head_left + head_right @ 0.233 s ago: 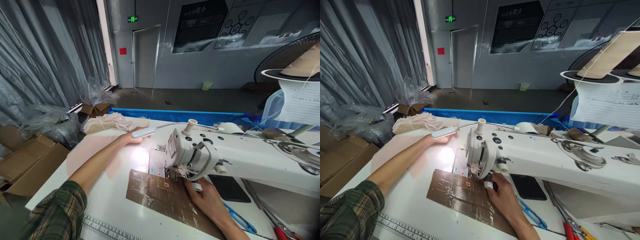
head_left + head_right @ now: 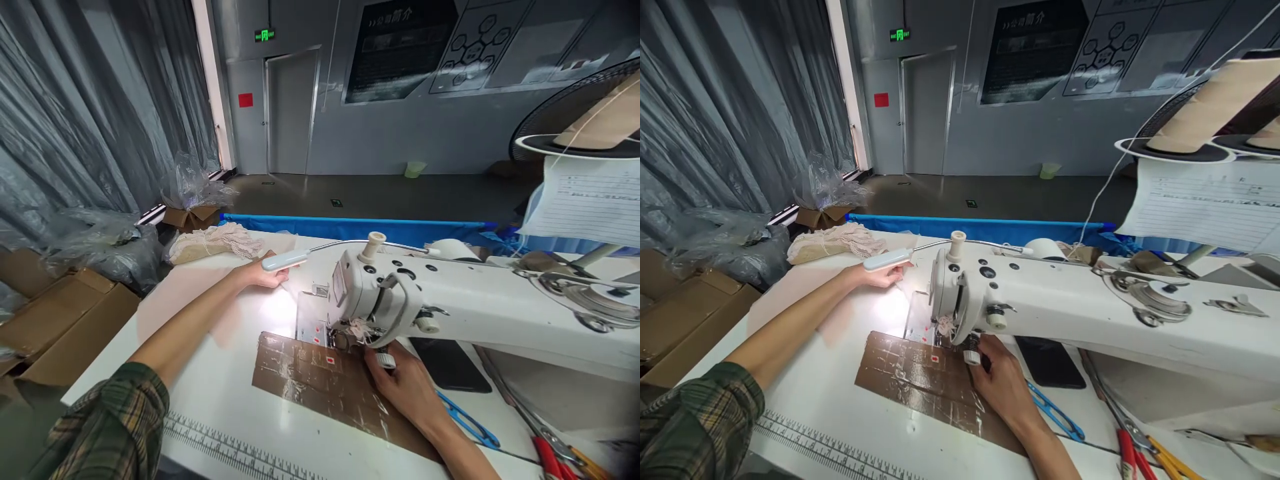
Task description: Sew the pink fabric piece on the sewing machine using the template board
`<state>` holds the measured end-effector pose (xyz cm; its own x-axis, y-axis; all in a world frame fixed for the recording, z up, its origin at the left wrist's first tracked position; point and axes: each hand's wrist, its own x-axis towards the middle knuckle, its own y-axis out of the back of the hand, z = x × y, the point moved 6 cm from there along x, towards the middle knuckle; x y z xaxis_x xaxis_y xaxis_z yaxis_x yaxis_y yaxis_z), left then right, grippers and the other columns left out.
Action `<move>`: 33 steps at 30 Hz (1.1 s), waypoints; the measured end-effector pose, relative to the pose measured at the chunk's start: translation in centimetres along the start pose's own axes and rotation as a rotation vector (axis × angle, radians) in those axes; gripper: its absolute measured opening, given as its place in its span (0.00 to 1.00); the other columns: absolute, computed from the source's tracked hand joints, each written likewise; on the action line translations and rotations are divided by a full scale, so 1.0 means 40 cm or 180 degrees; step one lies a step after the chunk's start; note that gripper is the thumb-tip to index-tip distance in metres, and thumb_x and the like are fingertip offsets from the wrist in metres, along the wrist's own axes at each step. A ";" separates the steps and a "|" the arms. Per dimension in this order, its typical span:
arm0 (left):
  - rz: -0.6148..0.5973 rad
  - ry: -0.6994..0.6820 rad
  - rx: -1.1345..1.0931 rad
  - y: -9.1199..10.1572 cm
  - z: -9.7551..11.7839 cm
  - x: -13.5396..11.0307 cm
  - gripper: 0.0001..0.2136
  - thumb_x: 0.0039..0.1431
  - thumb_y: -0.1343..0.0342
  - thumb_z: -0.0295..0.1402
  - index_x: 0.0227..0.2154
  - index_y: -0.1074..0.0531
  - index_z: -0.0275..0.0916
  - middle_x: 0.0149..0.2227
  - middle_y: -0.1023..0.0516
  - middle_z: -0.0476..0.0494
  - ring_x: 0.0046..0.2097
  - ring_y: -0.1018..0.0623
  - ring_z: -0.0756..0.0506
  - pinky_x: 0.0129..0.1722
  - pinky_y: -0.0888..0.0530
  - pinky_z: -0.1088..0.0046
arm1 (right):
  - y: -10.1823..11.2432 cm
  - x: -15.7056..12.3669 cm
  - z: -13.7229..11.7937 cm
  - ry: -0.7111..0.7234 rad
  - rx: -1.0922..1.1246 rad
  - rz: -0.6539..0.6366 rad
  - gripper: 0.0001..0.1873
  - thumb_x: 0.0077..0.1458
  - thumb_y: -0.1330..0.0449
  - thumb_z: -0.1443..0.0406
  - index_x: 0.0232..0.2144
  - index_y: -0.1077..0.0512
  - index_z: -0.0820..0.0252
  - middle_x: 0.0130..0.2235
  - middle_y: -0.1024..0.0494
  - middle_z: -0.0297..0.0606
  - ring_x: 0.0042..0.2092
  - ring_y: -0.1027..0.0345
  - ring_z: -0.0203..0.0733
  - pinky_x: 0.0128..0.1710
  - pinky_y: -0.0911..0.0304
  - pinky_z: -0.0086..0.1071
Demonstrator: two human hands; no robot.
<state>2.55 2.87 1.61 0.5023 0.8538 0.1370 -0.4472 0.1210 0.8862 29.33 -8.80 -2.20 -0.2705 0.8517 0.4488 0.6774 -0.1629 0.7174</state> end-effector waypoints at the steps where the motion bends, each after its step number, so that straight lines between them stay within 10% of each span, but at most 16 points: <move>1: 0.0008 0.0022 -0.0055 0.008 -0.001 -0.016 0.08 0.53 0.46 0.28 0.34 0.24 0.37 0.34 0.21 0.45 0.40 0.22 0.43 0.45 0.26 0.71 | 0.003 -0.004 -0.015 0.0101 -0.0009 -0.0002 0.13 0.56 0.49 0.61 0.24 0.30 0.57 0.25 0.27 0.36 0.24 0.32 0.40 0.24 0.40 0.31; 7: 0.0018 0.0020 -0.0908 0.049 0.023 -0.136 0.07 0.56 0.45 0.32 0.32 0.24 0.35 0.35 0.22 0.43 0.47 0.24 0.43 0.50 0.30 0.70 | -0.063 -0.042 -0.220 0.0878 0.0903 -0.0926 0.13 0.60 0.52 0.64 0.28 0.30 0.58 0.26 0.27 0.37 0.28 0.31 0.39 0.28 0.37 0.31; 13: 0.0050 0.0312 -0.1714 0.032 0.021 -0.190 0.21 0.54 0.44 0.31 0.52 0.29 0.33 0.35 0.22 0.44 0.38 0.25 0.48 0.46 0.30 0.70 | -0.224 0.066 -0.294 -0.1374 0.2291 -0.1484 0.31 0.66 0.54 0.57 0.65 0.56 0.63 0.29 0.24 0.32 0.18 0.34 0.35 0.17 0.39 0.29; 20: 0.0017 0.0273 -0.1860 0.021 0.010 -0.178 0.21 0.52 0.41 0.31 0.50 0.28 0.33 0.35 0.24 0.45 0.39 0.25 0.48 0.45 0.30 0.71 | -0.315 0.156 -0.245 -0.2118 0.2831 -0.0649 0.06 0.66 0.56 0.66 0.39 0.41 0.62 0.20 0.29 0.28 0.13 0.40 0.31 0.10 0.48 0.22; 27: 0.0178 0.0357 -0.1731 0.019 -0.009 -0.153 0.06 0.51 0.40 0.33 0.26 0.27 0.35 0.34 0.23 0.41 0.55 0.29 0.40 0.53 0.33 0.68 | -0.310 0.152 -0.221 -0.2073 0.2882 -0.0368 0.07 0.66 0.55 0.66 0.32 0.45 0.56 0.22 0.26 0.28 0.12 0.40 0.29 0.11 0.44 0.21; 33: 0.0366 0.0317 -0.1494 0.011 -0.012 -0.143 0.04 0.51 0.42 0.31 0.26 0.28 0.35 0.30 0.24 0.44 0.44 0.24 0.45 0.46 0.30 0.72 | -0.316 0.147 -0.216 -0.2115 0.2975 -0.0232 0.07 0.65 0.54 0.66 0.31 0.45 0.56 0.20 0.28 0.27 0.13 0.37 0.30 0.11 0.43 0.21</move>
<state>-0.86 -1.71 1.03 0.3671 0.9165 0.1588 -0.7924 0.2187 0.5695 13.27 -6.02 -4.03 -0.1036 0.9837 -0.1468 0.9931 0.0941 -0.0703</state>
